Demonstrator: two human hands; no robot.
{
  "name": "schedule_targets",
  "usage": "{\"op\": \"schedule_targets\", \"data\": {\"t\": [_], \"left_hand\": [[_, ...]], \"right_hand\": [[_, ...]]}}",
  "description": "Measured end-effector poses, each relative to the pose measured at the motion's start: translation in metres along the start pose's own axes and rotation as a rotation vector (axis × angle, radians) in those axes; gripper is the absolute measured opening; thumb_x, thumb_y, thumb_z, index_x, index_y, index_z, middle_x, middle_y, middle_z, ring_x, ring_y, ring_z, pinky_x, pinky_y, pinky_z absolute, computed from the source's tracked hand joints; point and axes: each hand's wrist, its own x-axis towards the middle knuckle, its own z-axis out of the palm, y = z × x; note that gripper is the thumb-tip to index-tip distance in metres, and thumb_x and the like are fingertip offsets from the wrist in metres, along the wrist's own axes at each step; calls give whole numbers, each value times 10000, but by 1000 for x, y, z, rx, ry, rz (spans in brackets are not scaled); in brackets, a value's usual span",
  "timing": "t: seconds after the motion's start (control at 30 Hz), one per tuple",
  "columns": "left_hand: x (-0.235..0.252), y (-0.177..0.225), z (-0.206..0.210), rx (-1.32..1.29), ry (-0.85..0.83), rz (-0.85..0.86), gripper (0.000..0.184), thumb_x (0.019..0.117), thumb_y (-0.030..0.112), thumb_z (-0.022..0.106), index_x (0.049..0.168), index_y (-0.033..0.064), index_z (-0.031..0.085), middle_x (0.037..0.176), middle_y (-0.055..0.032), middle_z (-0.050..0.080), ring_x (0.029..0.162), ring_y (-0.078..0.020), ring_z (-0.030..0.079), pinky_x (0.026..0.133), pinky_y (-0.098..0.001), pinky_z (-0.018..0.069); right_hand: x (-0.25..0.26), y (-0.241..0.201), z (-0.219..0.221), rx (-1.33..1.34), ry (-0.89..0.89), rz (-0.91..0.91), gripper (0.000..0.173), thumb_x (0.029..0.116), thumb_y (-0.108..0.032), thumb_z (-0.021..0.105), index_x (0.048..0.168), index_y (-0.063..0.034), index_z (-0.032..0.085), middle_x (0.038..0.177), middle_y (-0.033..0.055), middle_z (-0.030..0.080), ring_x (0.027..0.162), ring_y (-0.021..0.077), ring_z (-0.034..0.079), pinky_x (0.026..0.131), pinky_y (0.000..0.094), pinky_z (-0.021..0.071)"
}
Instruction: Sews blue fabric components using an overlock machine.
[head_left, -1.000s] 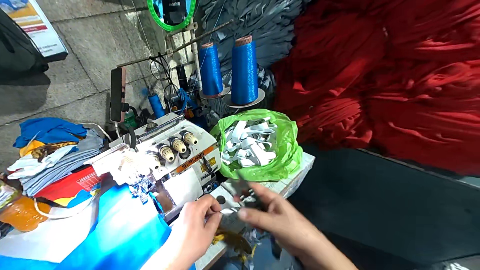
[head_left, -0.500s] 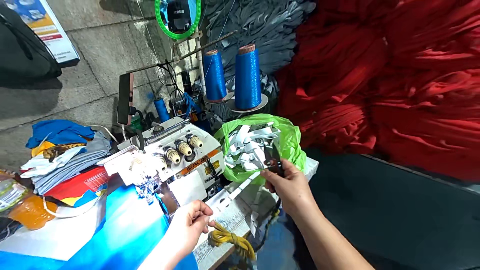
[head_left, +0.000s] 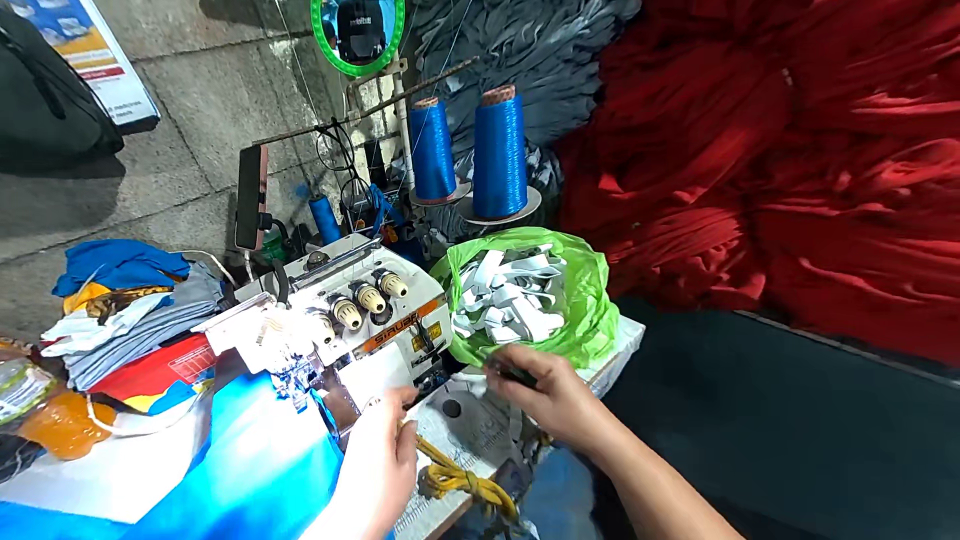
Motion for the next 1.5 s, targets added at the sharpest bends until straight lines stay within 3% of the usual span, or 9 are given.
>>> {"op": "schedule_targets", "data": {"t": [0.13,0.27,0.5,0.7,0.83,0.93,1.1,1.33,1.5], "left_hand": [[16,16,4,-161,-231,173,633,956,139,615,1521,-42,395,1492,-226,509,1394,-302,499,1136,-470,434],[15,30,1,-231,-343,81,422,1032,114,511,1425,-41,504,948,-102,697,832,-155,670,799,-336,557],[-15,21,-38,-449,-349,-108,277,1001,19,498,1275,17,543,802,87,632,684,27,575,660,-169,487],[-19,17,-26,-639,-266,-368,186,1034,16,448,1178,31,564,974,-19,715,825,-106,725,748,-269,608],[-19,4,0,-18,94,-23,343,942,157,663,1210,-52,621,1098,-162,682,895,-188,687,762,-316,573],[-7,12,2,166,-14,25,487,952,228,687,1359,-19,585,1172,-175,710,1090,-328,687,964,-495,543],[-7,11,-5,-84,-240,-109,394,999,71,575,1381,-19,546,870,-76,707,751,-147,674,748,-310,561],[-26,10,-28,-629,-346,-291,161,969,-17,575,1077,73,653,935,66,741,773,11,670,668,-171,531],[-28,5,-27,-736,-301,-341,259,932,-68,527,1124,46,659,1045,20,717,837,-39,668,738,-209,550]], "right_hand": [[-13,-11,-9,335,-206,-65,60,902,-158,666,920,-146,723,817,-108,685,732,-53,612,673,135,515],[-11,-10,-9,314,-12,-21,69,874,-131,656,909,-152,712,772,-95,674,657,-23,614,618,165,530],[7,-6,3,-3,54,43,79,896,26,671,936,-35,701,748,13,644,637,73,586,609,269,510],[13,-15,24,-7,-21,38,69,922,-24,662,943,-71,708,758,-5,649,655,61,587,619,263,499],[12,-18,18,61,-143,83,59,933,-45,650,934,-59,707,747,-11,632,653,40,564,629,239,477],[10,-22,16,133,-151,100,57,923,-51,646,931,-64,701,755,-31,640,641,11,566,617,200,483],[12,-20,12,63,-57,90,68,912,-11,659,937,-62,696,757,-13,644,647,40,579,613,224,487],[19,-2,37,-238,-46,5,105,921,-4,679,985,-51,748,864,90,726,789,236,702,732,486,574],[7,3,46,-343,-65,-17,215,934,31,626,1098,-35,747,1125,168,716,946,343,723,813,547,589]]}}
